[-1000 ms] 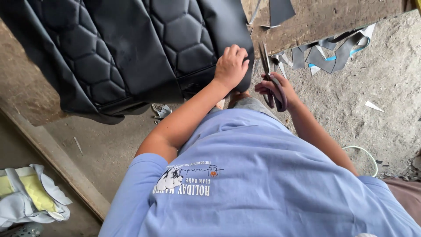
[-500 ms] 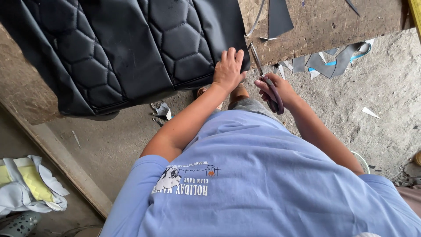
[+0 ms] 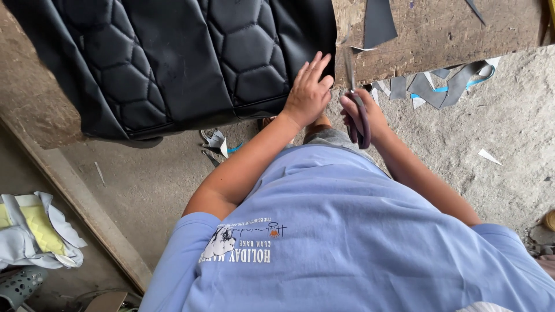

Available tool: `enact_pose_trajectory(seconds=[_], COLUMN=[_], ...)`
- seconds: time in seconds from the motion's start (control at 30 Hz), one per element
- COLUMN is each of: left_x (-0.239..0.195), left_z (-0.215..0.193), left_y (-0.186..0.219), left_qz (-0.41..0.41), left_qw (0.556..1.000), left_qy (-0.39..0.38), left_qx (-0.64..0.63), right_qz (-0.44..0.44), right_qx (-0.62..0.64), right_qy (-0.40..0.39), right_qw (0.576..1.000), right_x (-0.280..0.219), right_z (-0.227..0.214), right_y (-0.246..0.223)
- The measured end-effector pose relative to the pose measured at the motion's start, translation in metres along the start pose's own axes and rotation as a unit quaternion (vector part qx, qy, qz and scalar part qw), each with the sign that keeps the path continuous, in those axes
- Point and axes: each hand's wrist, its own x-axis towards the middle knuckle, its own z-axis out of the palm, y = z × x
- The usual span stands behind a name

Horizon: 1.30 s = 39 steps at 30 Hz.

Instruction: Measuring and cutting black quilted vinyl material for upholstery using scissors and a ruler

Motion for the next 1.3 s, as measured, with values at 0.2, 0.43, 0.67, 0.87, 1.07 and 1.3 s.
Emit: enact_pose_trajectory(seconds=[0.2, 0.43, 0.67, 0.87, 1.07, 1.3], left_x=[-0.008, -0.016, -0.022, -0.028, -0.029, -0.015], left_z=[0.022, 0.019, 0.001, 0.013, 0.007, -0.038], left_y=[-0.006, -0.003, 0.006, 0.001, 0.001, 0.014], left_qz=[0.004, 0.034, 0.039, 0.029, 0.036, 0.059], left_qw=[0.999, 0.998, 0.998, 0.999, 0.999, 0.996], left_qy=[-0.03, -0.021, -0.031, -0.037, -0.028, -0.068], left_qx=[0.037, 0.053, 0.05, 0.021, 0.019, -0.027], right_qz=[0.026, 0.003, -0.022, -0.031, -0.066, -0.022], right_qx=[-0.079, -0.073, -0.025, 0.082, -0.015, -0.079], right_qy=[0.031, -0.001, 0.01, 0.065, 0.041, 0.094], right_qw=[0.996, 0.997, 0.999, 0.994, 0.997, 0.992], right_x=[-0.029, 0.006, 0.041, 0.028, 0.086, 0.056], right_z=[-0.011, 0.012, 0.015, 0.025, 0.014, 0.025], right_y=[-0.002, -0.03, -0.021, -0.017, 0.013, -0.065])
